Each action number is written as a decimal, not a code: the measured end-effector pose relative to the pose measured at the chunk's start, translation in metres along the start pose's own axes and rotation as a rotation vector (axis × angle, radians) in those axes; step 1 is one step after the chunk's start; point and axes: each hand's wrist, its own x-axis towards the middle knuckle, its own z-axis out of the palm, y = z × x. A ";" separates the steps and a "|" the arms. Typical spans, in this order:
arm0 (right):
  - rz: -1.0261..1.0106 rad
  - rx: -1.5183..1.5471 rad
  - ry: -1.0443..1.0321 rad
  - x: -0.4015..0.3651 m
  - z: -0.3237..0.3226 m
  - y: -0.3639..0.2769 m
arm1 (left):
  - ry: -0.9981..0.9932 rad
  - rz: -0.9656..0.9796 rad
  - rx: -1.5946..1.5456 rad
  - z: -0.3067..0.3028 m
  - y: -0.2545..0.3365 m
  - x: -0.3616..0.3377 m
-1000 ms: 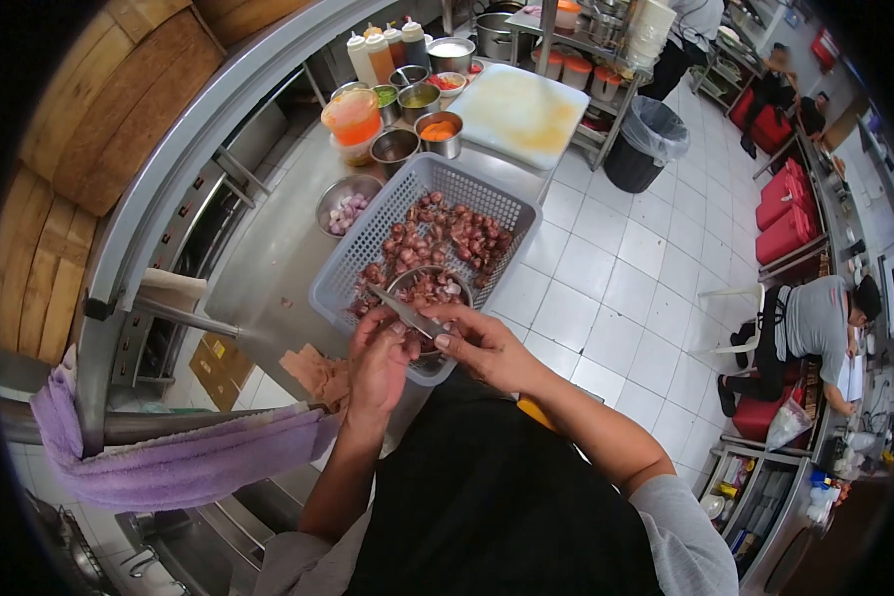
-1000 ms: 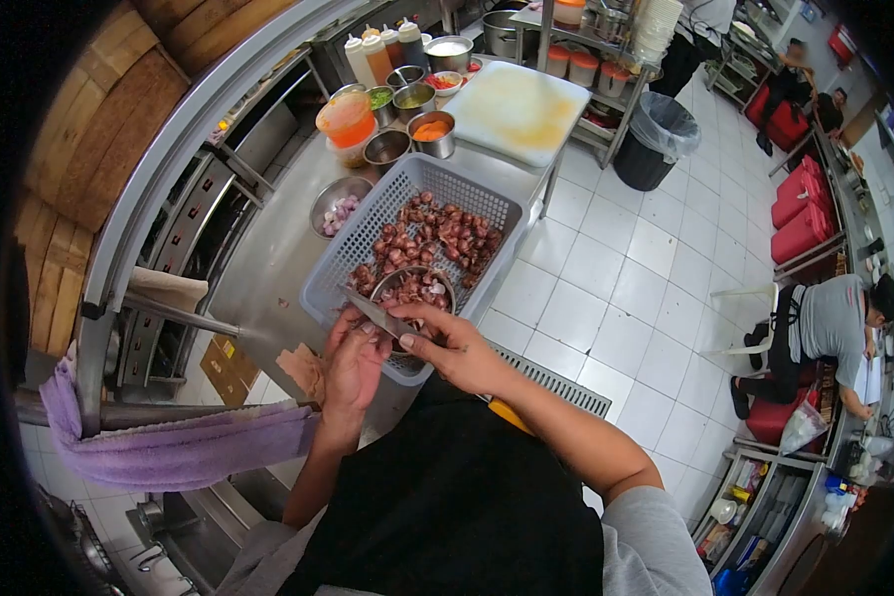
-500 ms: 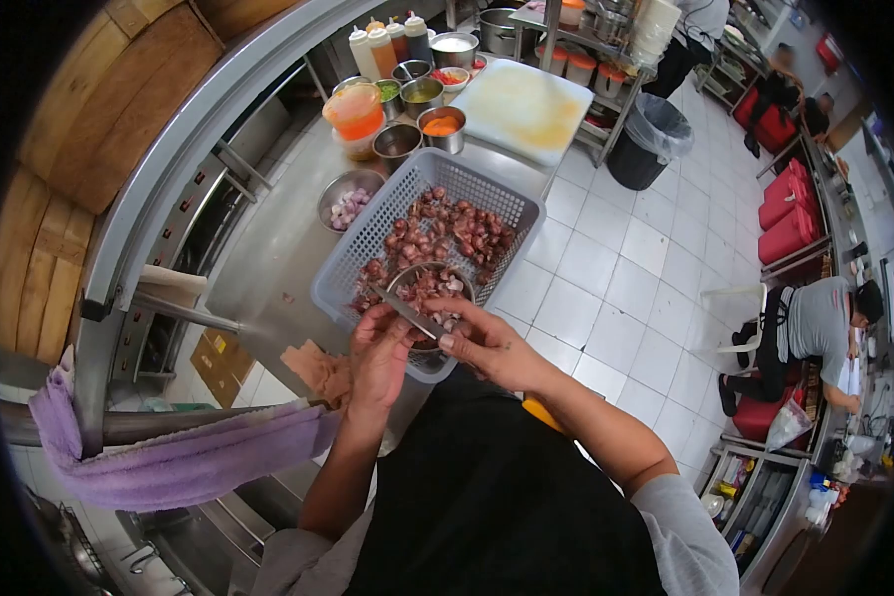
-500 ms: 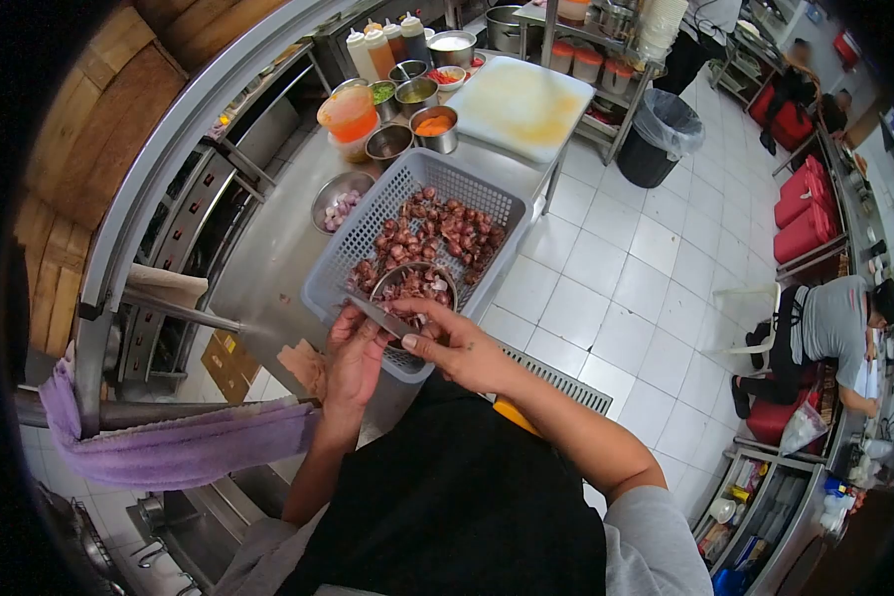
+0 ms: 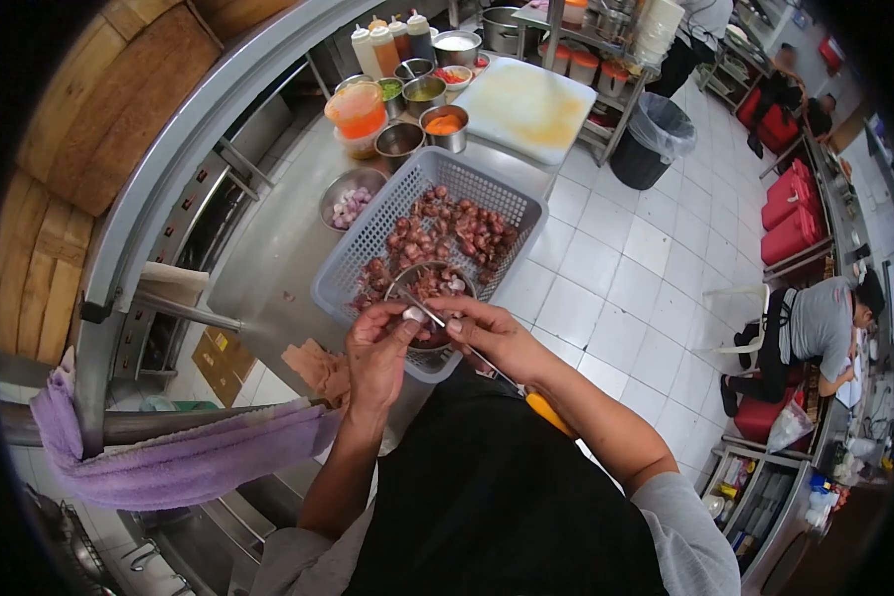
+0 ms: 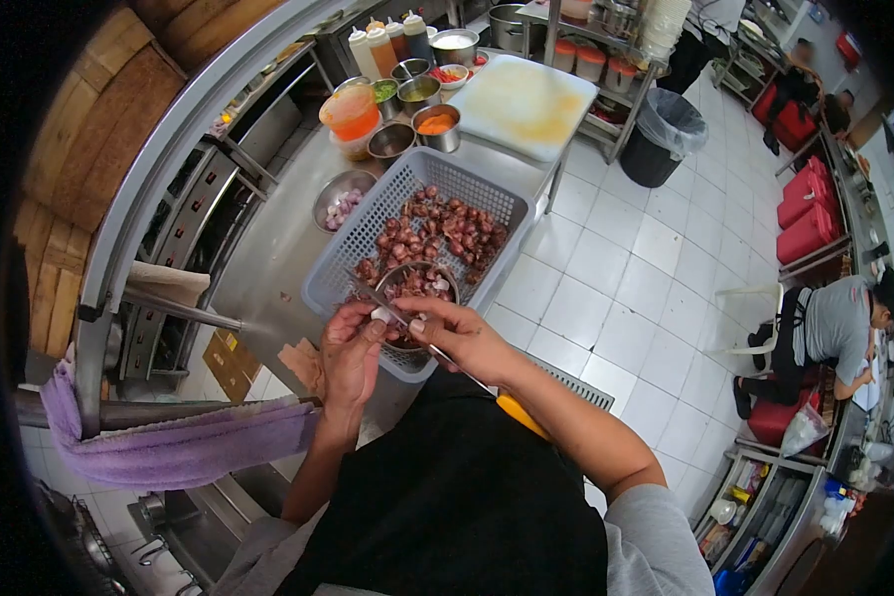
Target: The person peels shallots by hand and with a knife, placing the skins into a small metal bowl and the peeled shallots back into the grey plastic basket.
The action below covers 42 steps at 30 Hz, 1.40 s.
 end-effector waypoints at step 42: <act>0.226 0.037 0.295 -0.044 -0.043 0.023 | -0.109 -0.001 1.685 -0.097 -0.011 0.165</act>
